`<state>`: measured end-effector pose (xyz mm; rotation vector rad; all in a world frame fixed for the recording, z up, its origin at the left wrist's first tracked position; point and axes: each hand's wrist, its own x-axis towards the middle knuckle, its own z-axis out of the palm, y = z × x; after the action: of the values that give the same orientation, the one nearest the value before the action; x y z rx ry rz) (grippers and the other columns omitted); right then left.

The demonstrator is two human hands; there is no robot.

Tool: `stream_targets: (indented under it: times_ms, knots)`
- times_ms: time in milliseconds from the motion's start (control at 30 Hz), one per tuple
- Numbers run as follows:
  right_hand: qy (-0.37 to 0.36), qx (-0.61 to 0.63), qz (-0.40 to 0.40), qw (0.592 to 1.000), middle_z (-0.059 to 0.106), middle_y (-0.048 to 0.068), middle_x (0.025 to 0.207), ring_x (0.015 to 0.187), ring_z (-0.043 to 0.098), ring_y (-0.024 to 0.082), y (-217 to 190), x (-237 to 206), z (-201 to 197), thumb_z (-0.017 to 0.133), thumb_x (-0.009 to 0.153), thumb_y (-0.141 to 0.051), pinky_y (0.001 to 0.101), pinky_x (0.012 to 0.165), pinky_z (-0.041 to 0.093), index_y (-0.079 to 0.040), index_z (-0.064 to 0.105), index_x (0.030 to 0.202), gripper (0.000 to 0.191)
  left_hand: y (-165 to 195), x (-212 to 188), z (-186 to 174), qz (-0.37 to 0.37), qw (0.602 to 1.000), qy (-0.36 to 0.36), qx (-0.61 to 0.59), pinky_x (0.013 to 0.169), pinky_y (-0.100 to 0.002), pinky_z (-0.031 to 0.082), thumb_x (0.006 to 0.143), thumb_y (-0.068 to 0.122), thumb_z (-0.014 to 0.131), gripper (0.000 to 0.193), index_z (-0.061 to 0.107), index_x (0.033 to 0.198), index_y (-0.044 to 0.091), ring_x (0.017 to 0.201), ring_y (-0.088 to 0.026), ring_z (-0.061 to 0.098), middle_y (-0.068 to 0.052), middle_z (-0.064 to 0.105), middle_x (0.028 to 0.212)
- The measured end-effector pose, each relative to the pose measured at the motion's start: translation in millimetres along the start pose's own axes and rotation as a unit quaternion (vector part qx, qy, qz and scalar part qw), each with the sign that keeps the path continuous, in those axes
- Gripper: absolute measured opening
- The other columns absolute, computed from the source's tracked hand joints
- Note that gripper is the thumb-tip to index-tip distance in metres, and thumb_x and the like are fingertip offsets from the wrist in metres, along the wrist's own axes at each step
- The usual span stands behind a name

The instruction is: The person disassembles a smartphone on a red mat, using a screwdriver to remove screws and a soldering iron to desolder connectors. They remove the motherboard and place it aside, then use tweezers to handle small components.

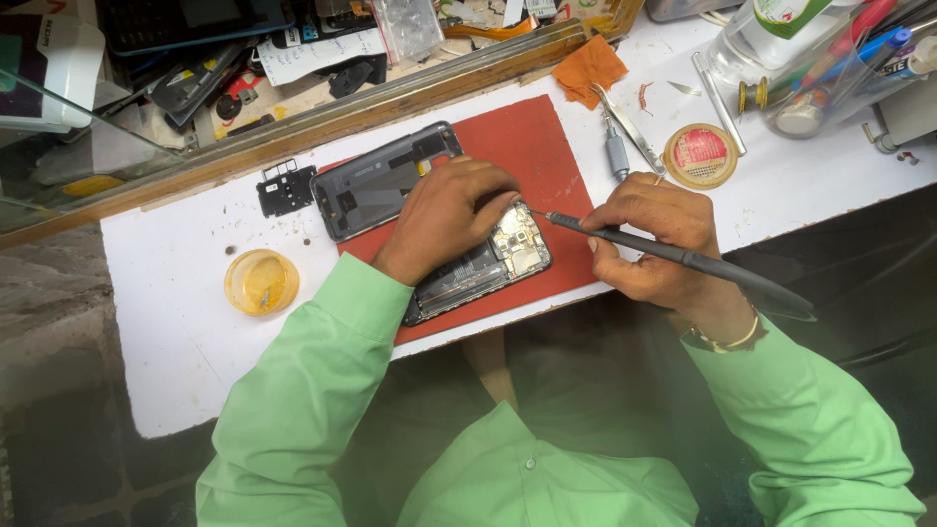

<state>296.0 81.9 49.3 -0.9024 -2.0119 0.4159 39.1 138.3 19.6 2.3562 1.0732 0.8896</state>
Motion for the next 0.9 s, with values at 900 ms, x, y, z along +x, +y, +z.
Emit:
stream_targets:
  times_ms: [900]
  knots:
    - [0.001, -0.010, -0.015, 1.000, 0.069, 0.008, 0.079, 0.073, 0.065, 0.020, 2.6, -0.2, 5.1, 0.074, 0.073, 0.002, 0.0308, 0.067, 0.051, -0.002, 0.071, 0.089, 0.018, -0.1, -0.4, 0.0, -0.007, 1.000, -0.002, -0.002, 0.078, -0.041, 0.054, 0.093, 0.021, 0.072, 0.014, 0.075, 0.096, 0.008, 0.091, -0.029, 0.068, -0.006, 0.074, 0.093]
